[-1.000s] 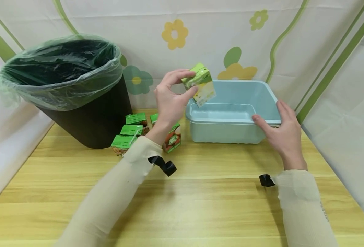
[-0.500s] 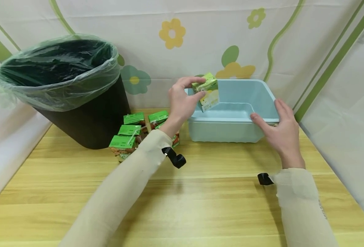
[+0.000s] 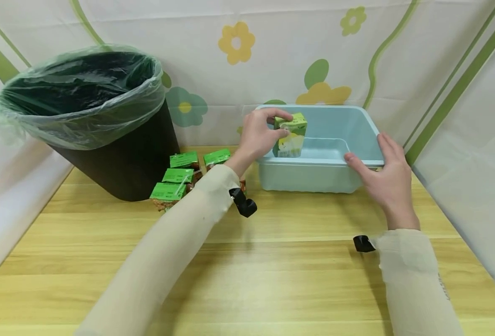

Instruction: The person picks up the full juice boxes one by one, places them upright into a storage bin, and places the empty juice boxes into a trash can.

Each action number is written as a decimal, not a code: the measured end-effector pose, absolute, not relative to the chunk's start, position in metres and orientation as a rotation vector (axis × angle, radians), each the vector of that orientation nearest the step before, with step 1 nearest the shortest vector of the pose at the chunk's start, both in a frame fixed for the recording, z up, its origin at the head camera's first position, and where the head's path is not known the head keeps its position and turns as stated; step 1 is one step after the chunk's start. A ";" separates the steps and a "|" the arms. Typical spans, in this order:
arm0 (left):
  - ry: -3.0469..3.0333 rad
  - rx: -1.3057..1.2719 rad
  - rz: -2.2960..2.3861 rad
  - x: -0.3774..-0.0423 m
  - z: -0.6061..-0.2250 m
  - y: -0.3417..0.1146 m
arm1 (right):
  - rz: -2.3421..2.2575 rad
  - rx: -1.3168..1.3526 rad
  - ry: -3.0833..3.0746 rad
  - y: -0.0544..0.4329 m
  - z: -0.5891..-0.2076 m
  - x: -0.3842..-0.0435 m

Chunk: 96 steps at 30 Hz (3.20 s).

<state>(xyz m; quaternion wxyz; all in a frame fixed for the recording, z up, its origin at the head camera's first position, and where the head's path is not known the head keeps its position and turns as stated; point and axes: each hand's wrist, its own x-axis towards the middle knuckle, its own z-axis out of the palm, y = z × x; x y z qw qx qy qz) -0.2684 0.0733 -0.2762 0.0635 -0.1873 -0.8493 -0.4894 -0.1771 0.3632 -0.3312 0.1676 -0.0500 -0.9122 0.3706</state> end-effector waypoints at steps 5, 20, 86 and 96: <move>-2.623 -0.656 -1.450 -0.274 -0.275 0.072 | 1.061 -0.148 -2.603 0.363 -0.330 -0.177; -2.802 -0.713 -1.319 -0.290 -0.263 0.076 | 1.072 -0.143 -2.598 0.363 -0.331 -0.177; -2.625 -0.609 -1.417 -0.233 -0.238 0.010 | 1.163 -0.139 -2.553 0.368 -0.337 -0.178; -2.461 -0.402 -1.481 -0.195 -0.258 -0.014 | 1.191 -0.138 -2.543 0.371 -0.341 -0.176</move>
